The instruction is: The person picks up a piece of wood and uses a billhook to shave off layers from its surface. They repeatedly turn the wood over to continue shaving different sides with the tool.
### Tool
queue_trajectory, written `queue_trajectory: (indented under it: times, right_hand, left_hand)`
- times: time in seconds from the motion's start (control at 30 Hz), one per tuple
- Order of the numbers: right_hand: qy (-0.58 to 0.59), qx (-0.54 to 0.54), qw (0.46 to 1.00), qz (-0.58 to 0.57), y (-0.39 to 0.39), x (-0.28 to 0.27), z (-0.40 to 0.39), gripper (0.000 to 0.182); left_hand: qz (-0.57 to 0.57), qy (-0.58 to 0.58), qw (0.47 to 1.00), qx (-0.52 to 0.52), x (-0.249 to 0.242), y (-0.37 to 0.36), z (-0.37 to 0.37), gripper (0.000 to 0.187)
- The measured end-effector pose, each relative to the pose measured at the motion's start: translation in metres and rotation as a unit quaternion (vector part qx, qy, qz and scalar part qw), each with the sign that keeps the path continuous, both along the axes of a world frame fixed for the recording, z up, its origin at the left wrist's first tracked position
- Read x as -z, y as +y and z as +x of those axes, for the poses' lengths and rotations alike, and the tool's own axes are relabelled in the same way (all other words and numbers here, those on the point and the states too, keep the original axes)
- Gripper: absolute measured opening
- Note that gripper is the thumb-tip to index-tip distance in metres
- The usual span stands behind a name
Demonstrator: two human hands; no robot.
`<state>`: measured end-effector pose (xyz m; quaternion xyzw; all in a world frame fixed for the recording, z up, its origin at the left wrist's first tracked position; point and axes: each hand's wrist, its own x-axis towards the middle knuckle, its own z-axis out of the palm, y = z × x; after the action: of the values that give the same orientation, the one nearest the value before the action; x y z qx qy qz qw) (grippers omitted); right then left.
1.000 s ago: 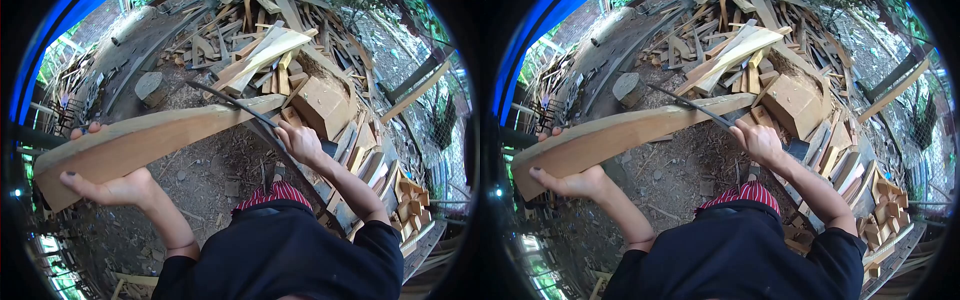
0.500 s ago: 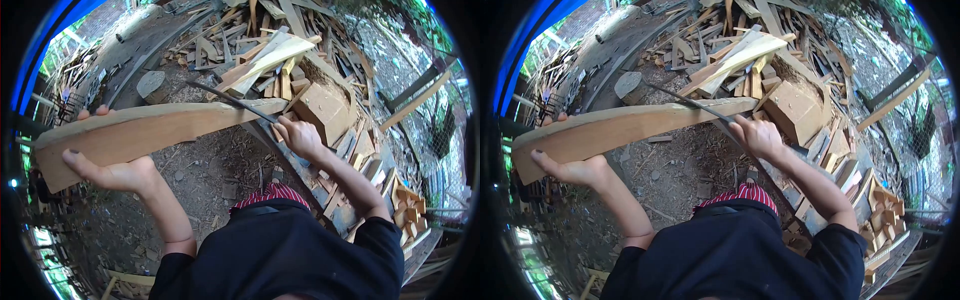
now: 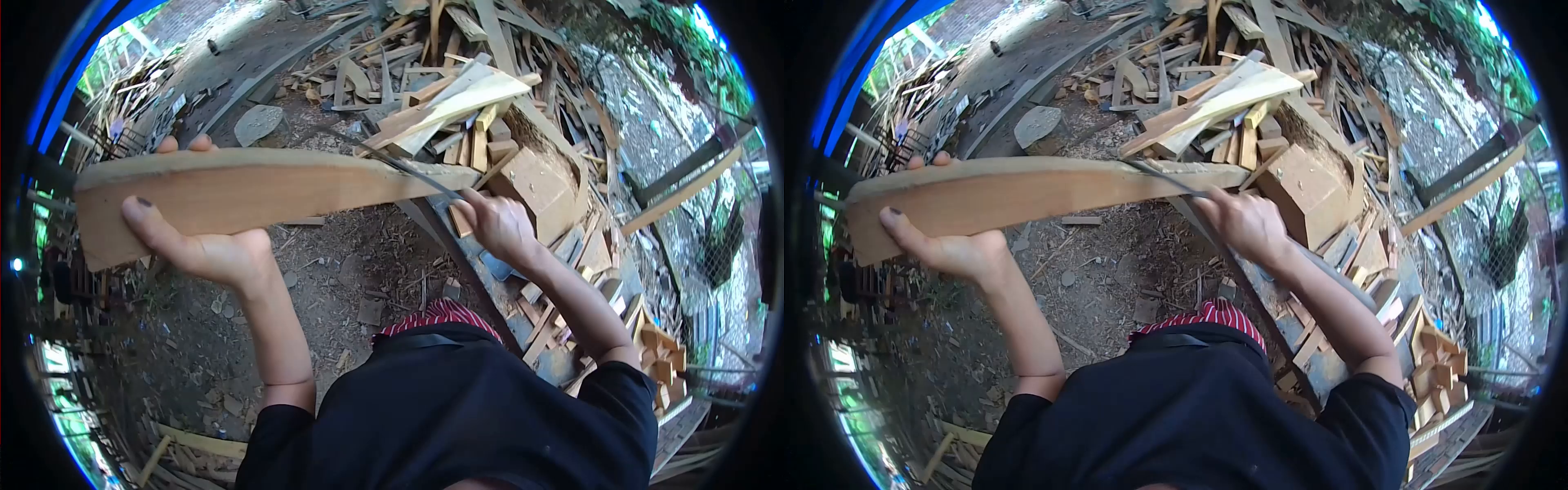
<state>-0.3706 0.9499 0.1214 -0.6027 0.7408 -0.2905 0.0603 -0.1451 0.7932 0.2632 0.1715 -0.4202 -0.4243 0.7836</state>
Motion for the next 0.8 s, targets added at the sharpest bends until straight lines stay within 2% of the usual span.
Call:
queue_trajectory:
  times: [0.03,0.17,0.23,0.27,0.33,0.37,0.43,0.5,0.53,0.57,0.63,0.67,0.73,0.77,0.8]
  right_hand:
    - [0.028,0.053,0.992,0.113,0.000,0.017,-0.007,0.033]
    - [0.010,0.043,0.993,0.109,-0.002,0.016,-0.003,0.035]
    - [-0.062,0.018,0.994,0.092,-0.011,-0.008,0.001,0.037]
    - [-0.061,0.018,0.994,0.088,-0.016,-0.026,0.008,0.037]
    - [-0.073,-0.023,0.997,-0.034,-0.019,-0.069,0.027,0.031]
    - [-0.073,-0.021,0.997,-0.030,-0.018,-0.082,0.031,0.031]
    - [-0.080,-0.070,0.983,-0.148,-0.017,-0.097,0.039,0.027]
    - [-0.076,-0.074,0.980,-0.171,-0.013,-0.067,0.035,0.024]
    - [0.006,-0.022,0.998,-0.052,-0.008,-0.027,0.022,0.026]
    - [0.091,0.031,0.993,0.064,-0.003,0.006,0.007,0.029]
    - [0.078,0.116,0.981,0.137,0.010,0.046,-0.018,0.034]
    - [0.079,0.116,0.981,0.136,0.016,0.059,-0.030,0.034]
    - [-0.004,0.098,0.984,0.146,0.024,0.062,-0.040,0.038]
    - [-0.002,0.102,0.984,0.146,0.024,0.062,-0.045,0.038]
    - [-0.054,0.082,0.989,0.114,0.020,0.039,-0.035,0.038]
  left_hand:
    - [-0.002,0.003,1.000,-0.009,0.002,0.001,0.004,0.056]
    - [0.012,-0.010,1.000,-0.001,0.013,-0.002,0.017,0.056]
    - [-0.003,-0.010,1.000,0.004,0.011,-0.009,0.016,0.056]
    - [-0.003,-0.010,1.000,0.006,0.012,-0.009,0.017,0.056]
    - [0.006,-0.011,1.000,0.012,0.014,-0.005,0.016,0.056]
    - [0.005,-0.004,1.000,0.014,0.013,-0.002,0.014,0.056]
    - [0.007,0.004,1.000,0.011,0.010,0.003,0.010,0.056]
    - [0.005,0.009,1.000,0.024,0.008,0.005,0.007,0.056]
    - [-0.017,-0.013,1.000,0.018,0.007,0.004,0.007,0.057]
    - [-0.018,-0.007,1.000,0.013,0.010,0.003,0.011,0.057]
    - [0.007,0.013,1.000,0.005,0.017,0.000,0.019,0.057]
    - [0.006,0.014,1.000,0.004,0.017,0.001,0.020,0.057]
    - [0.026,0.022,0.999,-0.007,0.017,0.004,0.018,0.057]
    - [0.025,0.024,0.999,-0.004,0.016,0.004,0.016,0.057]
    - [0.005,0.008,1.000,0.006,0.015,0.004,0.015,0.057]
